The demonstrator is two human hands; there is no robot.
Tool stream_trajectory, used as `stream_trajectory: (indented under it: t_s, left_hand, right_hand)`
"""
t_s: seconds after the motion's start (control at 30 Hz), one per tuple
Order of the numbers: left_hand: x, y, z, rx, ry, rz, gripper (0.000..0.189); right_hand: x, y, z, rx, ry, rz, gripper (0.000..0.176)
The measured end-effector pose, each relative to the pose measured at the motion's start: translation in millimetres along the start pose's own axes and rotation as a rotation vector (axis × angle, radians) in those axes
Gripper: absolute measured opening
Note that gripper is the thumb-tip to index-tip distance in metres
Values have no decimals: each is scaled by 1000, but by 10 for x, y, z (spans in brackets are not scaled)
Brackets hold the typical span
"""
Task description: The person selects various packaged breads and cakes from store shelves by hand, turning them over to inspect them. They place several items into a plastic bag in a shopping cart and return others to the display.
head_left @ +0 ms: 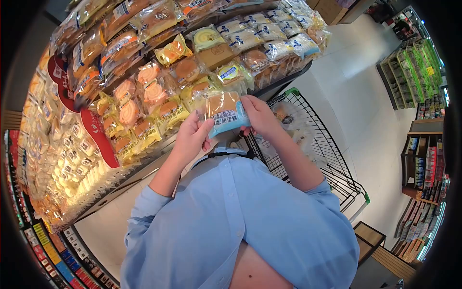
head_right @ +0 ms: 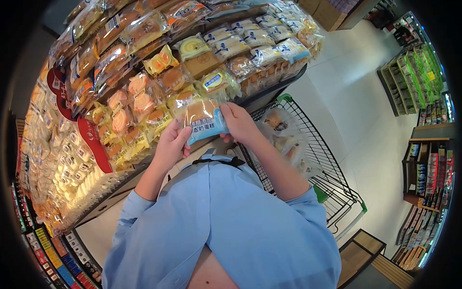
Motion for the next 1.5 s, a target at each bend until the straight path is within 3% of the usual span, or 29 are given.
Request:
stream_trajectory:
  t_s: [0.13, 0.33, 0.4, 0.47, 0.53, 0.67, 0.73, 0.77, 0.83, 0.9, 0.93, 1.0, 1.03, 1.1, 1.13, 1.23, 1.37, 1.47, 1.5]
  left_hand:
    - [-188, -177, 24, -71, -178, 50, 49]
    - [-457, -767, 215, -196, -404, -95, 54]
    - [-494, -1010, 312, -240, -477, -128, 55]
    - [-470, -1261, 416, -280, -551, -161, 56]
    - [-536, -1400, 467, -345, -864, -203, 59]
    - [-679, -1319, 394, -408, -1173, -144, 62]
    - [-909, -1234, 184, -420, -1363, -349, 64]
    - [-873, -1273, 147, -413, -1367, -350, 64]
    - [-966, -1262, -75, -523, -1524, -659, 66]
    - [-861, -1417, -99, -488, -1564, -617, 67]
    - [-812, -1502, -109, -458, -1601, -569, 67]
    - [-757, -1574, -73, -445, -1594, -545, 68]
    - [-704, -1621, -34, -437, -1585, -516, 68]
    - [-686, -1641, -37, -452, -1595, -548, 70]
    - [-693, -1641, -41, -444, -1611, -529, 70]
    - [-741, -1600, -105, -422, -1626, -533, 66]
    - [-949, -1401, -394, -454, -1564, -721, 62]
    - [-1020, -1156, -998, -10, -1191, -929, 51]
    - [-948, -1105, -1156, 17, -1189, -932, 51]
  right_hand:
    - [271, -290, 143, -67, 177, 173, 40]
    - [597, -967, 397, -116, 234, 274, 32]
    - [847, -1164, 446, -178, 462, 492, 30]
    - [1015, -1265, 428, -206, 551, 546, 29]
    - [1080, -1309, 401, -241, 636, 596, 29]
    - [1042, -1336, 398, -304, 720, 641, 29]
    - [940, -1380, 440, -321, 718, 681, 29]
    - [908, -1380, 419, -294, 692, 778, 29]
    - [899, -1313, 411, -274, 665, 873, 30]
    - [1014, -1009, 473, -416, 599, 1072, 30]
    - [1085, -853, 467, -425, 599, 1073, 30]
    - [928, -766, 596, -259, 213, 727, 31]
    - [898, -610, 642, -271, 210, 722, 31]
    - [501, -506, 655, -40, -124, 409, 29]
    - [347, -386, 705, -20, -116, 352, 27]
    - [-447, -160, 1071, -80, -191, 185, 28]
    - [-1760, 168, 1628, -259, -297, -44, 30]
    - [-2657, 401, 1944, -427, -299, -208, 31]
    - [-2823, 458, 1967, -452, -366, -210, 30]
Point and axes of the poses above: each hand's wrist, its own y-axis away from the middle knuckle, its own z-axis out of the back of the hand, x = y × z, the point moved 10 cm from there along -y, towards the middle knuckle, and after that the axes turned 12 degrees about -y, right-handed, at the moved point
